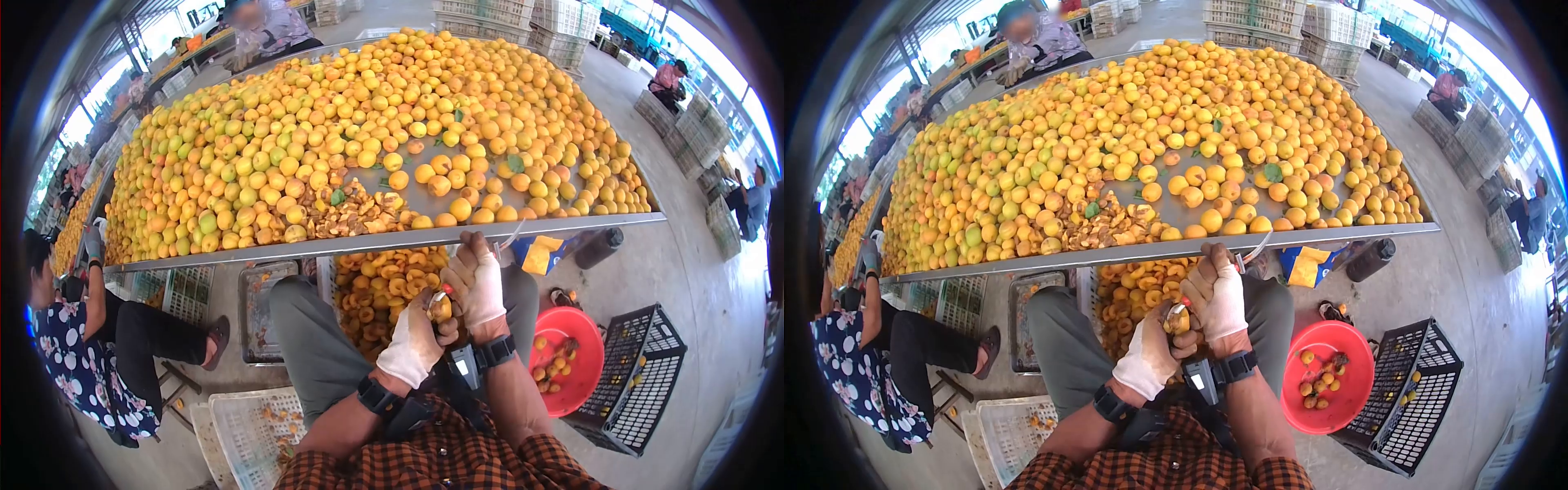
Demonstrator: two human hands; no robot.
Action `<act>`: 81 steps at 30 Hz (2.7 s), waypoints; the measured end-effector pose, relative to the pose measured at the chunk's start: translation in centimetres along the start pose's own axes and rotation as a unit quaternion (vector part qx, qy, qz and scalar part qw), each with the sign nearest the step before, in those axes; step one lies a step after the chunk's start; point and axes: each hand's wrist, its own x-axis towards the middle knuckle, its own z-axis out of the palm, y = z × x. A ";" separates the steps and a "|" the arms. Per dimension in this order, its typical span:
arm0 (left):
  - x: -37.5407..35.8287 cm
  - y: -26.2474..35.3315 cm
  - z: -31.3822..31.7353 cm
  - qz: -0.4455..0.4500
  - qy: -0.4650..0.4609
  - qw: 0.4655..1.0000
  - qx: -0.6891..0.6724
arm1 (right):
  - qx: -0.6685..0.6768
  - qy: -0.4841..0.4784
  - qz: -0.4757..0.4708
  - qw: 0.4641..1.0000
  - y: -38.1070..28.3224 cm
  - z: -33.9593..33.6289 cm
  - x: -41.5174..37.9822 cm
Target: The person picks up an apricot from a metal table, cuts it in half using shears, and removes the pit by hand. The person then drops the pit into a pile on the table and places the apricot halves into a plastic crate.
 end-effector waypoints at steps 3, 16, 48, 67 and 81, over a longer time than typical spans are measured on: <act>-0.2 0.2 -0.4 0.000 -0.025 1.000 0.003 | -0.024 0.031 0.004 0.999 0.1 0.9 -0.3; 0.7 -0.6 -0.2 0.236 0.141 0.951 0.142 | -0.117 0.080 -0.172 0.975 1.0 3.9 -1.9; 0.2 5.2 -2.7 0.091 -0.044 0.982 0.157 | -0.573 -0.162 -0.051 0.802 1.5 0.4 0.3; 1.9 16.0 -1.9 0.507 0.223 0.680 0.481 | -0.436 0.038 -0.036 0.899 6.0 -1.7 -0.1; 15.0 9.5 8.9 0.243 0.073 0.428 0.867 | -0.240 0.151 0.020 0.959 -0.3 -4.2 -2.1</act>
